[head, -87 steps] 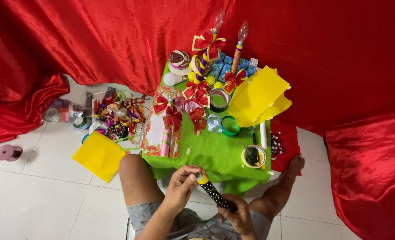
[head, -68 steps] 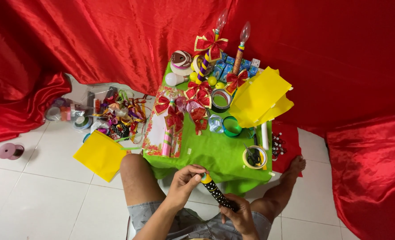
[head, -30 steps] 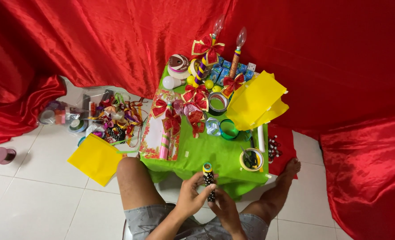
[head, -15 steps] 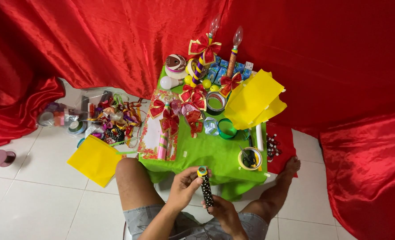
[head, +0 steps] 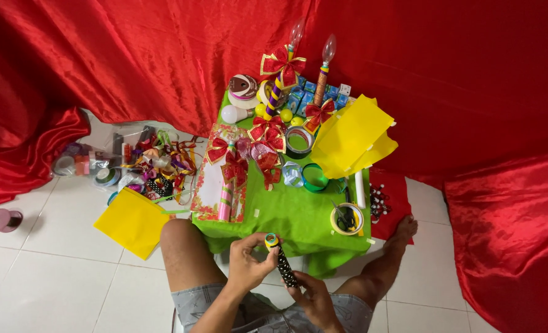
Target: Attaching a red bow to a decorative stick and organizing gift-wrapping materials on a small table.
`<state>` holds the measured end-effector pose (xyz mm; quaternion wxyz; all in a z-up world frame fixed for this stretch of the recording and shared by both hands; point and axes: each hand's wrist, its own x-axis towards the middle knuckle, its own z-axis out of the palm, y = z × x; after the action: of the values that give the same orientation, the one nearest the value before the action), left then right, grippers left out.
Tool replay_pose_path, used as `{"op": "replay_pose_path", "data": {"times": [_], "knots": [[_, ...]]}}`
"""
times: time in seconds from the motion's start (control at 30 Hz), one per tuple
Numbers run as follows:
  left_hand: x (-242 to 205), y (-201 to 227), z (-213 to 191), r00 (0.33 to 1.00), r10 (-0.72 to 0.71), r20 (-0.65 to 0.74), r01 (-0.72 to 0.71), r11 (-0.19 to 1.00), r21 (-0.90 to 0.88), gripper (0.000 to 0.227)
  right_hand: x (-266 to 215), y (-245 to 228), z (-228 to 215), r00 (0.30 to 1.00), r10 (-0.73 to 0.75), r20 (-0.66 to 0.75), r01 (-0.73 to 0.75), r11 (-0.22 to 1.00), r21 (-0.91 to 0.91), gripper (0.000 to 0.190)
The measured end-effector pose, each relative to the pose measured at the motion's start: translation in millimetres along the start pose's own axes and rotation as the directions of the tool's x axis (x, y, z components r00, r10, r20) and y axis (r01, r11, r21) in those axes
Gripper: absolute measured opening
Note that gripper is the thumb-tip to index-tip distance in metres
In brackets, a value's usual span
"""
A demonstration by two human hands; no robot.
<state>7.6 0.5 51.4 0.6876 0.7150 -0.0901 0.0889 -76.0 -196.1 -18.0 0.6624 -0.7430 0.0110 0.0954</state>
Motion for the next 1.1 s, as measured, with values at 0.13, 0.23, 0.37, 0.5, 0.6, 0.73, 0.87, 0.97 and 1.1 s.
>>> {"op": "replay_pose_path", "data": {"times": [0.13, 0.23, 0.37, 0.5, 0.6, 0.73, 0.87, 0.97, 1.1], "knots": [[-1, 1, 0, 0.999, -0.038, 0.028, 0.039, 0.999, -0.029, 0.020, -2, 6, 2, 1.000, -0.006, 0.007, 0.006, 1.000, 0.007, 0.027], [0, 3, -2, 0.995, -0.064, 0.073, 0.071, 0.993, -0.092, 0.019, -2, 9, 0, 1.000, 0.001, 0.001, -0.001, 0.995, 0.104, 0.036], [-1, -9, -8, 0.958, -0.051, 0.282, 0.158, 0.916, -0.370, 0.025, -3, 20, -9, 0.989, 0.124, 0.075, -0.138, 0.962, 0.237, 0.046], [-4, -19, -9, 0.944, -0.051, 0.326, 0.215, 0.845, -0.489, 0.020, -5, 15, -15, 0.989, 0.009, 0.145, -0.049, 0.960, 0.276, 0.051], [-9, -37, -7, 0.947, -0.147, 0.286, 0.272, 0.840, -0.469, 0.017, -6, 32, -14, 0.988, -0.069, 0.136, 0.008, 0.915, 0.404, 0.051], [-9, -42, -5, 0.947, -0.200, 0.252, 0.296, 0.847, -0.441, 0.015, -7, 43, -12, 0.991, -0.048, 0.128, -0.015, 0.893, 0.450, 0.048], [-3, -46, -3, 0.953, -0.113, 0.280, 0.253, 0.805, -0.537, 0.045, 1, 45, -10, 0.986, -0.127, 0.105, 0.059, 0.868, 0.492, 0.050], [2, -54, 2, 0.920, 0.003, 0.393, 0.234, 0.799, -0.554, 0.069, 14, 21, -5, 0.985, -0.137, 0.105, 0.072, 0.878, 0.473, 0.050], [11, -63, 12, 0.882, -0.044, 0.470, 0.253, 0.885, -0.391, 0.049, 35, -23, 3, 0.982, -0.108, 0.155, 0.060, 0.957, 0.284, 0.050]]}}
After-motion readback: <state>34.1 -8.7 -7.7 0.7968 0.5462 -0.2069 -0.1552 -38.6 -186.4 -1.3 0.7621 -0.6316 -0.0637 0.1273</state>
